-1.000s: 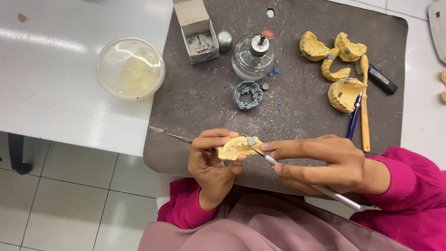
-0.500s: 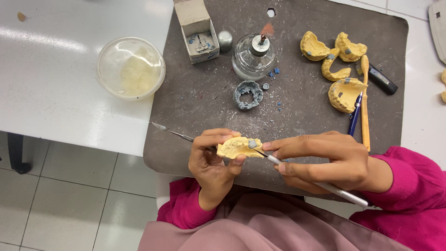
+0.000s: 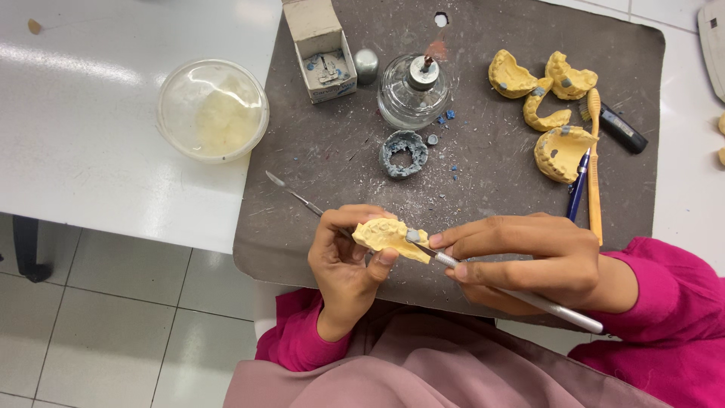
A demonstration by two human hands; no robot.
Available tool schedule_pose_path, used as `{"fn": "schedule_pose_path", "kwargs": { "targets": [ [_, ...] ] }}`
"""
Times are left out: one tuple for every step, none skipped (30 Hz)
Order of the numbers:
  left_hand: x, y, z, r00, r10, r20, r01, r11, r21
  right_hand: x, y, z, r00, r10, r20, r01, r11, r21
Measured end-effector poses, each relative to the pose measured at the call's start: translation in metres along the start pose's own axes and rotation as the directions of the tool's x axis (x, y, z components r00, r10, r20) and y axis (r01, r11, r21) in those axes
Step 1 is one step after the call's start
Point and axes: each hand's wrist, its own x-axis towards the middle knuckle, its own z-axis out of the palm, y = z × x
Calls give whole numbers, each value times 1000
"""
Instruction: The person holds a dental stone model in one hand and a waxing instrument in the other, repeatedly touching the instrument tip to a small alcohol burner flame and sculpting blue wax on the model's teeth. They occasionally reposition the model, dip the instrument, and continue shaping the wax pattern at the bench.
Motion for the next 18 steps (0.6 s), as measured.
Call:
{"fn": "schedule_pose_path", "kwargs": {
  "targets": [
    [1,1,-1,1000,-5,1,5,1000,27,0,0,0,1000,0,-4,0,1000,17],
    [2,1,-2,1000,-11,2,11,999,53,0,1,0,1000,0,-8,0,999,35],
    [2,1,-2,1000,-17,3,16,997,79,0,1,1,1000,4,-12,-4,999,39],
    [2,2,-1,1000,-12,4,11,996,85,0,1,1,1000,9,-15,-8,999,43],
    [3,2,-1,1000,-7,6,6,996,91,0,1,2,1000,13,-19,-13,999,47],
    [3,2,-1,1000,-2,9,1,995,98,-1,1,2,1000,13,-18,-12,999,45],
    [3,2,-1,1000,1,7,-2,995,102,-1,1,2,1000,13,-17,-13,999,45],
    [4,2,-1,1000,3,6,-3,994,107,-1,0,1,1000,14,-16,-14,999,45],
    [4,2,-1,1000,4,4,-4,994,111,-1,0,2,1000,17,-14,-17,999,48],
    [4,2,-1,1000,2,4,-2,994,112,-1,0,1,1000,19,-11,-19,999,51],
    [4,2,-1,1000,0,3,0,993,114,-1,0,1,1000,21,-8,-20,998,54],
    [4,2,-1,1000,-3,2,3,993,116,-1,0,1,1000,21,-9,-20,998,56],
    [3,2,-1,1000,-4,-1,4,993,120,-1,0,1,1000,22,-9,-21,998,58],
    [4,2,-1,1000,-4,-3,4,992,123,-1,0,1,1000,22,-10,-21,998,59],
    [4,2,-1,1000,-4,-5,4,992,126,-1,0,1,1000,24,-10,-23,998,62],
    [3,2,-1,1000,-9,-4,10,993,115,-1,0,1,1000,25,-9,-24,998,65],
    [3,2,-1,1000,-14,-3,14,994,104,-1,0,1,1000,25,-8,-25,997,69],
    [4,2,-1,1000,-18,-1,18,996,93,-1,0,1,1000,26,-5,-26,997,68]
  ]
}}
